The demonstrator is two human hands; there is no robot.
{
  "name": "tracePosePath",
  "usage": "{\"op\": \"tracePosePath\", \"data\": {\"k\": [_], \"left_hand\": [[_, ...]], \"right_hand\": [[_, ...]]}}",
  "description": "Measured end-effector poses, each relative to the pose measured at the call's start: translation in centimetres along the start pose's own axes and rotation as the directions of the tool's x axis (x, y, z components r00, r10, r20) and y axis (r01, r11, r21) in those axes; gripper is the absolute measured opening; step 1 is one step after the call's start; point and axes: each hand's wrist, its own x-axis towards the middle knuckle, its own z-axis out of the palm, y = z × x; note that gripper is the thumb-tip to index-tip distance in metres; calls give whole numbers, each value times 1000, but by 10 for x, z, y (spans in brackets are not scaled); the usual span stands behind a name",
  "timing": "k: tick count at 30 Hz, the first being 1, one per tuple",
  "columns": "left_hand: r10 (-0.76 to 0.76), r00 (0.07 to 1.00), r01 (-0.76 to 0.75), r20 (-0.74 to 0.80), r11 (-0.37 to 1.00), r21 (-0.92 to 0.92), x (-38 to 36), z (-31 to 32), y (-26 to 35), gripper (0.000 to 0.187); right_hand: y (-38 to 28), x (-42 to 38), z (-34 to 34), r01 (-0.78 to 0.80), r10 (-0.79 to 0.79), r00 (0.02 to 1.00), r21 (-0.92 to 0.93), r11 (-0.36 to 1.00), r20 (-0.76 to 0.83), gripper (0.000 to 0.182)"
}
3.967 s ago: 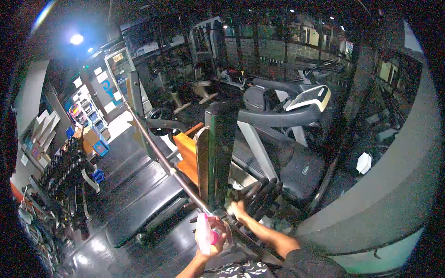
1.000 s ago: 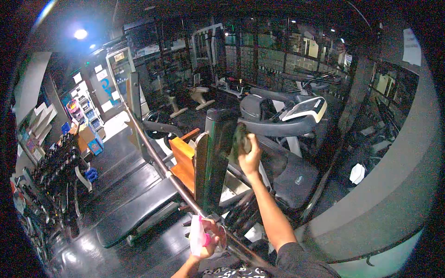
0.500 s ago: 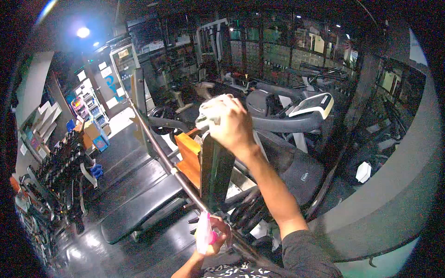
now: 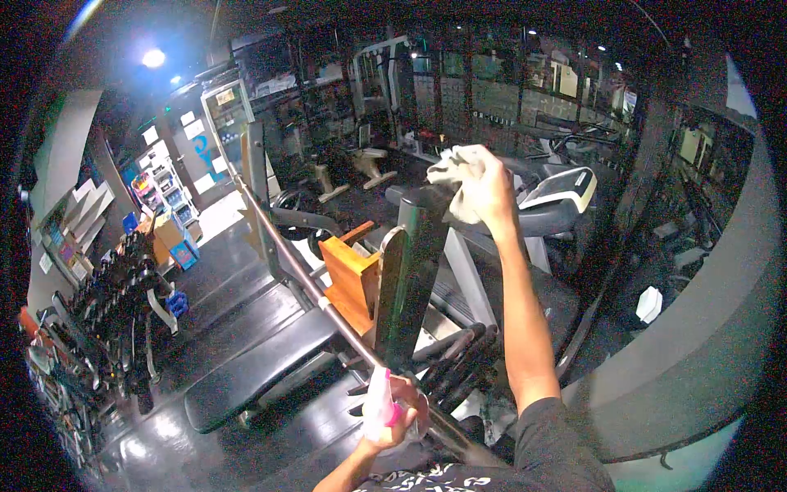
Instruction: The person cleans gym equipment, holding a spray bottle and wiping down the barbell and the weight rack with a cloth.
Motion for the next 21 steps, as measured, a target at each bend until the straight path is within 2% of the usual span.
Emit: {"op": "tracePosePath", "data": {"k": [1, 2, 4, 6, 7, 8, 11, 13, 14, 16, 17, 21], "left_hand": [[4, 1000, -4, -19, 1000, 13, 0, 0, 1, 44], [7, 999, -6, -39, 1000, 23, -1, 1, 1, 45], [-7, 999, 5, -36, 998, -61, -4, 3, -8, 47], [77, 996, -80, 55, 996, 44, 1, 0, -5, 49], [53, 992, -44, 117, 996, -78, -2, 1, -12, 54], [53, 990, -43, 127, 996, -83, -1, 0, -11, 54], [32, 984, -23, 177, 998, -50, 2, 1, -6, 58], [31, 987, -25, 158, 999, -38, 1, 2, -6, 61], [31, 987, -25, 159, 999, -40, 1, 1, -4, 61], [135, 976, -140, 172, 990, 19, 7, -1, -1, 61], [141, 976, -145, 165, 989, 17, 9, -2, 2, 61], [22, 985, -24, 168, 1000, 11, 6, -2, 4, 59]], "right_hand": [[-3, 2, 1, 99, -99, 995, 124, 987, -12, 21], [-13, 1, 7, 122, -127, 992, 287, 950, 2, 20], [-27, -5, 25, 319, -359, 909, 203, 926, 211, 22], [-39, -5, 34, 133, -183, 925, 168, 977, 334, 24], [-44, -5, 28, -1, -60, 916, 154, 988, 396, 24], [-35, 0, 27, -104, -16, 881, 228, 968, 472, 24], [0, 9, 26, -115, -12, 874, 230, 966, 486, 23], [13, 10, 25, -175, 89, 916, 190, 966, 392, 23], [17, 7, 26, -175, 90, 916, 187, 967, 392, 23], [24, 5, 26, -275, 131, 928, 404, 872, 348, 23], [26, 5, 26, -326, 163, 915, 438, 838, 369, 25], [33, -1, 23, -351, 210, 919, 447, 823, 335, 24]]}}
